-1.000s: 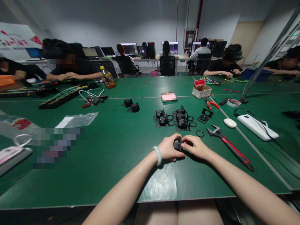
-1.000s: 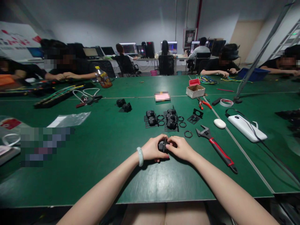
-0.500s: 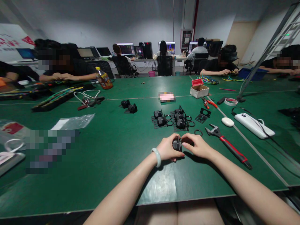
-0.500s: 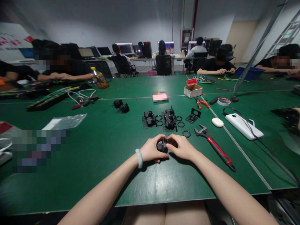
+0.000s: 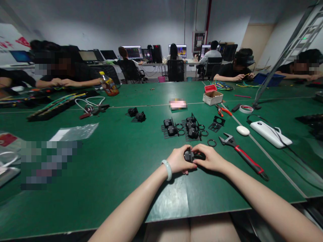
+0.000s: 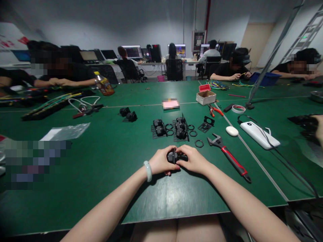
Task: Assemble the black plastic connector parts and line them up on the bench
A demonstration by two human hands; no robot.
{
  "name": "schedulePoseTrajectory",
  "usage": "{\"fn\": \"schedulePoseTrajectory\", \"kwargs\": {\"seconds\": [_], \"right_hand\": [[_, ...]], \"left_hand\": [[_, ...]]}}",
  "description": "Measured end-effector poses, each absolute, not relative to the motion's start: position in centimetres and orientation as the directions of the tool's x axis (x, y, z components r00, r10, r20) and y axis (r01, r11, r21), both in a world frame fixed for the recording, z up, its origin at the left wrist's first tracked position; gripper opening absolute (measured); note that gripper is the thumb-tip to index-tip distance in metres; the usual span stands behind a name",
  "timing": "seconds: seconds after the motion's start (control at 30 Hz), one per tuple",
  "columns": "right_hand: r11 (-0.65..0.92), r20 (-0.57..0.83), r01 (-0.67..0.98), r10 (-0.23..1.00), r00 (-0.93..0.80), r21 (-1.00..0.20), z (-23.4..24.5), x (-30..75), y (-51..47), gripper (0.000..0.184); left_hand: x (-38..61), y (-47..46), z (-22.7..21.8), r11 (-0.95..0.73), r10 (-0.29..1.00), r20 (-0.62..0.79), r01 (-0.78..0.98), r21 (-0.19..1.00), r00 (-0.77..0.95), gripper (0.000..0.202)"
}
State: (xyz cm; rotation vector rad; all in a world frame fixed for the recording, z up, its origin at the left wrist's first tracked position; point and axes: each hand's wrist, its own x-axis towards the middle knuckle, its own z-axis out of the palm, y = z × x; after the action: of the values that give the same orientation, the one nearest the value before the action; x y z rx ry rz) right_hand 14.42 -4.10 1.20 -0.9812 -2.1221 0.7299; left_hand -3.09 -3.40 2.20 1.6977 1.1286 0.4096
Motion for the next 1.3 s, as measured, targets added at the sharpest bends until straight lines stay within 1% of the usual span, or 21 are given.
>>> {"fn": "schedulePoseTrajectory", "kwargs": {"seconds": [0.2,0.43,0.63,0.93,1.1,1.3], "right_hand": [[0.530,0.330,0.424,0.825,-0.459,-0.734,1.11,14.29,-4.09,0.031],[0.518,0.330,0.432,0.836,-0.438,-0.738,1.25,14.20,-4.16,0.029],[0.518,0.321,0.432,0.833,-0.450,-0.738,1.39,14.31,-4.18,0.028],[0.517,0.293,0.495,0.838,-0.461,-0.699,1.16,14.46,-4.05,0.031],[0.508,0.266,0.517,0.841,-0.472,-0.689,0.89,14.45,-3.83,0.027],[0.525,0.274,0.526,0.832,-0.482,-0.669,0.65,14.39,-3.67,0.024]], "left_hand": [[-3.06,-3.51,2.28,-0.075,0.823,-0.233,0.506,0.859,0.518,0.057],[-3.07,-3.74,2.67,-0.221,0.821,-0.158,0.560,0.799,0.549,0.051],[-3.19,-3.59,2.74,-0.197,0.799,-0.197,0.557,0.807,0.568,0.051],[-3.18,-3.63,2.86,-0.214,0.798,-0.188,0.561,0.800,0.572,0.049],[-3.16,-3.59,2.89,-0.230,0.803,-0.183,0.577,0.784,0.568,0.050],[-3.14,-3.58,2.98,-0.253,0.799,-0.166,0.573,0.779,0.578,0.048]]}}
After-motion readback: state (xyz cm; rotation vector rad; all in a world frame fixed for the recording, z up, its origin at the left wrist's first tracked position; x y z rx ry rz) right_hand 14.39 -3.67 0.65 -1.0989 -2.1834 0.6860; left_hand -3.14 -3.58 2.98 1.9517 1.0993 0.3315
